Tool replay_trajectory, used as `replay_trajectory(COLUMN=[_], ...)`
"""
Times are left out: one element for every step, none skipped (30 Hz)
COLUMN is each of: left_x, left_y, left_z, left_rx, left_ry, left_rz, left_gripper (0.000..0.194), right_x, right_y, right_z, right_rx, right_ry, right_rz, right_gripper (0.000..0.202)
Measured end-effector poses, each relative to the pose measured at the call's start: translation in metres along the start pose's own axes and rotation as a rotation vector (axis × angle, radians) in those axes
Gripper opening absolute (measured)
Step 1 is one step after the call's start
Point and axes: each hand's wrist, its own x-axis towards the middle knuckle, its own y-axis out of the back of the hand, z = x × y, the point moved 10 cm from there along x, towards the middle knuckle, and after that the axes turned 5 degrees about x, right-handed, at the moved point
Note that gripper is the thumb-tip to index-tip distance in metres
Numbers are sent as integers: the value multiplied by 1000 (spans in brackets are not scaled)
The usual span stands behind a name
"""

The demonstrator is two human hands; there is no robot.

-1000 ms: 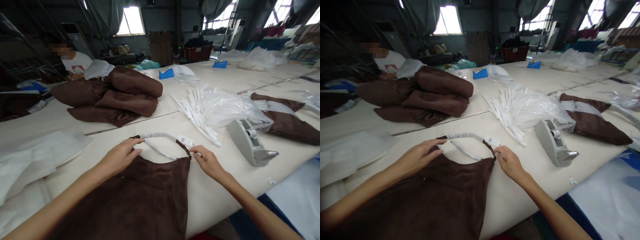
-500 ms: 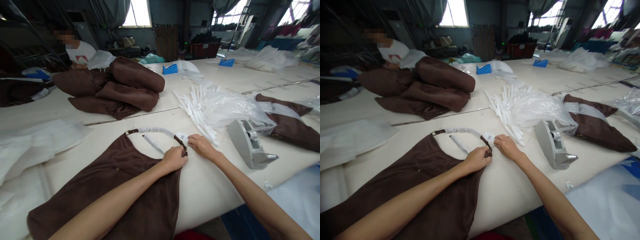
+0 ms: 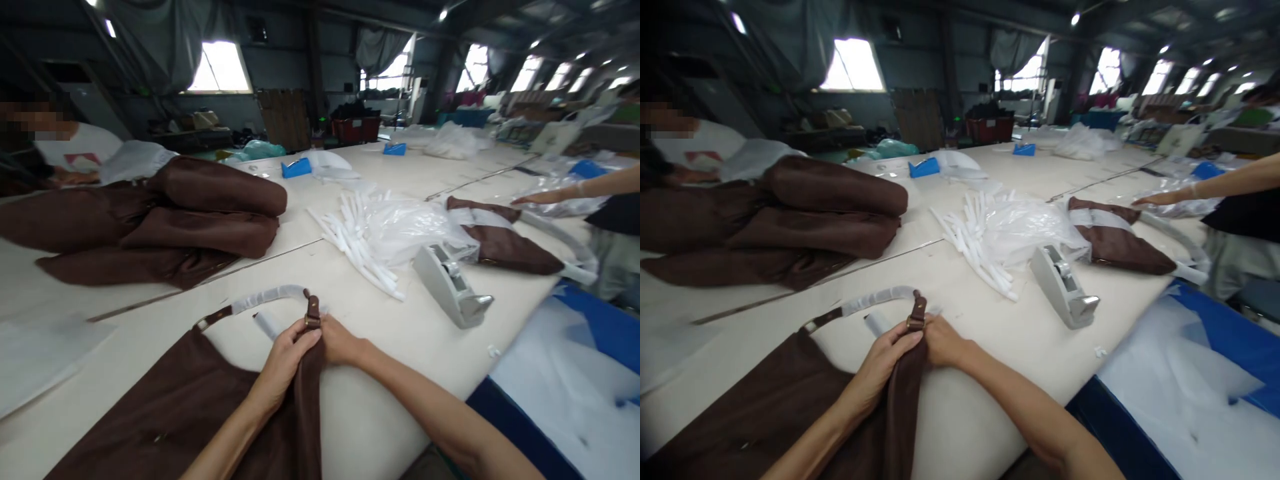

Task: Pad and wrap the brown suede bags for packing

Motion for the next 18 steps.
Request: replay_trajectory(left_x=[1, 2, 3, 4, 5, 6, 7, 8, 10, 11, 12, 12, 13, 15, 16, 18, 19, 20], left_y=[4, 9, 13, 17, 20, 22, 21, 19, 14, 8, 0, -8, -16, -23, -28, -31, -33, -33], left_z=[-4, -7, -8, -8, -7, -6, -6, -6, -7, -7, -5, -1, 2, 3, 2, -3, -10, -17], left_rx=[30, 73, 121, 167, 203, 222, 224, 216, 200, 181, 167, 162, 163, 165, 166, 161, 148, 132], left_ry=[23, 31, 20, -9, -47, -76, -87, -79, -60, -42, -35, -41, -52, -58, -50, -27, 4, 33], left_rz=[19, 43, 71, 98, 124, 143, 147, 137, 118, 90, 54, 17, -13, -33, -48, -55, -54, -53], left_gripper=[49, 48, 47, 45, 44, 44, 44, 44, 45, 45, 45, 44, 43, 43, 44, 44, 46, 47], right_x=[-2, -8, -18, -31, -47, -64, -81, -98, -113, -127, -137, -144, -146, -144, -139, -132, -125, -117], right_y=[-2, 0, 5, 11, 19, 29, 40, 55, 74, 95, 119, 143, 165, 185, 202, 216, 227, 236], right_z=[-4, -6, -8, -7, -5, 1, 11, 24, 39, 53, 65, 74, 81, 86, 90, 93, 97, 101], right_rx=[15, 44, 87, 139, 195, 243, 269, 273, 253, 206, 131, 23, -98, -211, -302, -364, -398, -410], right_ry=[10, 20, 28, 31, 25, 1, -45, -105, -169, -227, -278, -319, -351, -373, -390, -403, -413, -423], right_rz=[9, 30, 60, 92, 124, 158, 200, 256, 332, 421, 509, 576, 619, 637, 633, 618, 602, 588], right_gripper=[16, 22, 29, 38, 46, 51, 51, 48, 43, 38, 35, 33, 32, 32, 33, 34, 37, 39])
